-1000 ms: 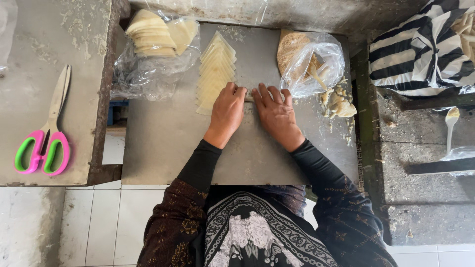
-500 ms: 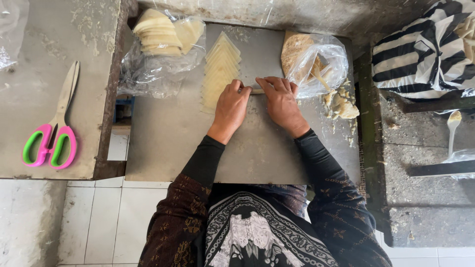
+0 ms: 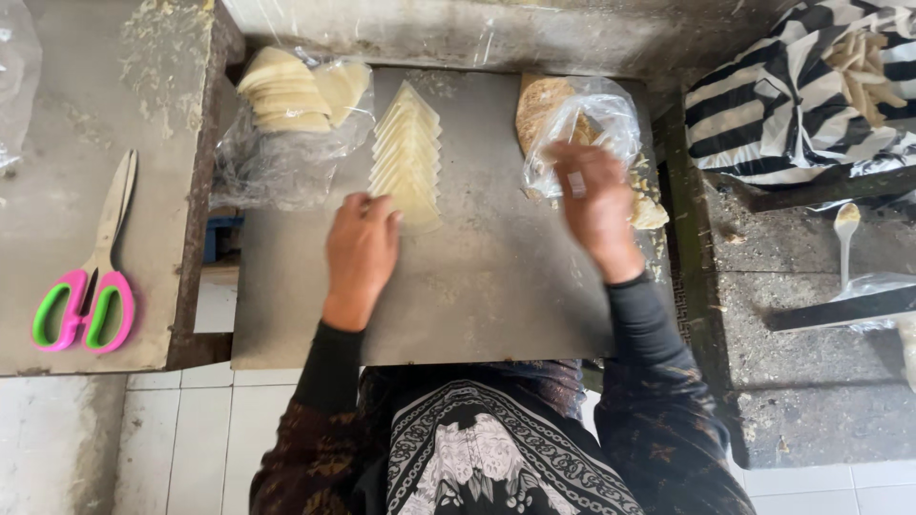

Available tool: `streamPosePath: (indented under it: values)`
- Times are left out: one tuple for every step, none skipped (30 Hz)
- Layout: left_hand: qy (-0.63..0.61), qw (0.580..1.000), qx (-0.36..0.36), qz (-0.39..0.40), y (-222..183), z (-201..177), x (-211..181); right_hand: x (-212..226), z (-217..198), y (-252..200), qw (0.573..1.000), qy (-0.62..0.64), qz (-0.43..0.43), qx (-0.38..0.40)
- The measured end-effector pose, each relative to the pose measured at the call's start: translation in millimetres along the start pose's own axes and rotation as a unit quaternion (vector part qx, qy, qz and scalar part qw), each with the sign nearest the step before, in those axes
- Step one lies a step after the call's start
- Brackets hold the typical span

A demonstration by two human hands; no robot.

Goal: The person takes a thin wrapper from a stack, places a small amount of filling on it by hand, and rolls it into a tight cylinder on a table.

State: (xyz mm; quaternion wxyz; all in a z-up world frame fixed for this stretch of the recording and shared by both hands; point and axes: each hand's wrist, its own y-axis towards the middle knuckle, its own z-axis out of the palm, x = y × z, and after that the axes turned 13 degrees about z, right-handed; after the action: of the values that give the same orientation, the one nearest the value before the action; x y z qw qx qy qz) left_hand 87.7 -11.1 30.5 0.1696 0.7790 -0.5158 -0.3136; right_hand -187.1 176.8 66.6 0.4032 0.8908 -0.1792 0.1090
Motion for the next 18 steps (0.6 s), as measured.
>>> streamPosePath:
  values:
    - [0.019,1.000,0.003,-0.018,-9.0,-8.5,2.7,-22.7,-17.7,1.6,0.997,-0.056,0.014,-0.055]
    - [0.038,0.999,0.005,-0.036,-16.8,-15.0,5.1,-51.1,-39.2,5.4,0.998,-0.023,0.018,-0.060]
    - [0.047,0.998,0.005,-0.040,-23.6,-19.5,6.5,-82.3,-58.8,10.6,0.985,-0.126,0.065,-0.098]
    - [0.056,0.997,0.004,-0.045,-29.1,-21.9,7.5,-111.7,-80.2,6.6,0.981,-0.114,0.097,-0.123]
    - [0.064,0.997,0.004,-0.050,-32.5,-21.5,8.2,-150.1,-100.4,19.8,0.970,-0.155,0.045,-0.181]
    - [0.067,0.996,0.000,-0.052,-33.4,-19.0,9.3,-184.5,-116.5,27.4,0.958,-0.181,0.070,-0.213]
    - [0.071,0.996,-0.004,-0.057,-34.7,-15.4,9.2,-216.3,-130.5,33.4,0.943,-0.205,0.093,-0.243]
    - [0.074,0.995,-0.007,-0.061,-35.9,-12.2,8.9,-242.6,-140.6,33.4,0.938,-0.212,0.152,-0.230]
    - [0.063,0.996,-0.011,-0.058,-35.1,-9.8,9.5,-264.3,-141.2,34.0,0.922,-0.258,0.176,-0.229]
    - [0.051,0.997,-0.015,-0.056,-34.2,-7.7,9.7,-281.9,-142.6,35.9,0.904,-0.303,0.200,-0.226]
    - [0.040,0.998,-0.019,-0.053,-33.4,-6.3,10.0,-294.4,-141.7,39.6,0.871,-0.388,0.190,-0.235]
    - [0.039,0.998,-0.023,-0.048,-33.1,-5.1,10.0,-301.3,-140.2,42.5,0.831,-0.468,0.179,-0.243]
    - [0.039,0.998,-0.027,-0.043,-33.1,-3.7,9.7,-302.5,-135.2,43.7,0.869,-0.384,0.175,-0.258]
    - [0.039,0.998,-0.030,-0.038,-33.1,-1.9,9.7,-297.7,-127.3,44.2,0.899,-0.297,0.170,-0.272]
    - [0.035,0.998,-0.030,-0.038,-34.2,-0.5,10.2,-289.4,-117.6,41.1,0.922,-0.207,0.165,-0.281]
    - [0.031,0.998,-0.030,-0.038,-34.1,1.7,11.3,-278.2,-107.6,39.8,0.924,-0.220,0.148,-0.276]
    - [0.028,0.999,-0.029,-0.037,-33.9,3.7,12.6,-262.2,-97.0,38.6,0.924,-0.233,0.131,-0.273]
    - [0.022,0.999,-0.032,-0.037,-34.3,5.5,12.9,-242.6,-84.9,36.7,0.924,-0.246,0.114,-0.269]
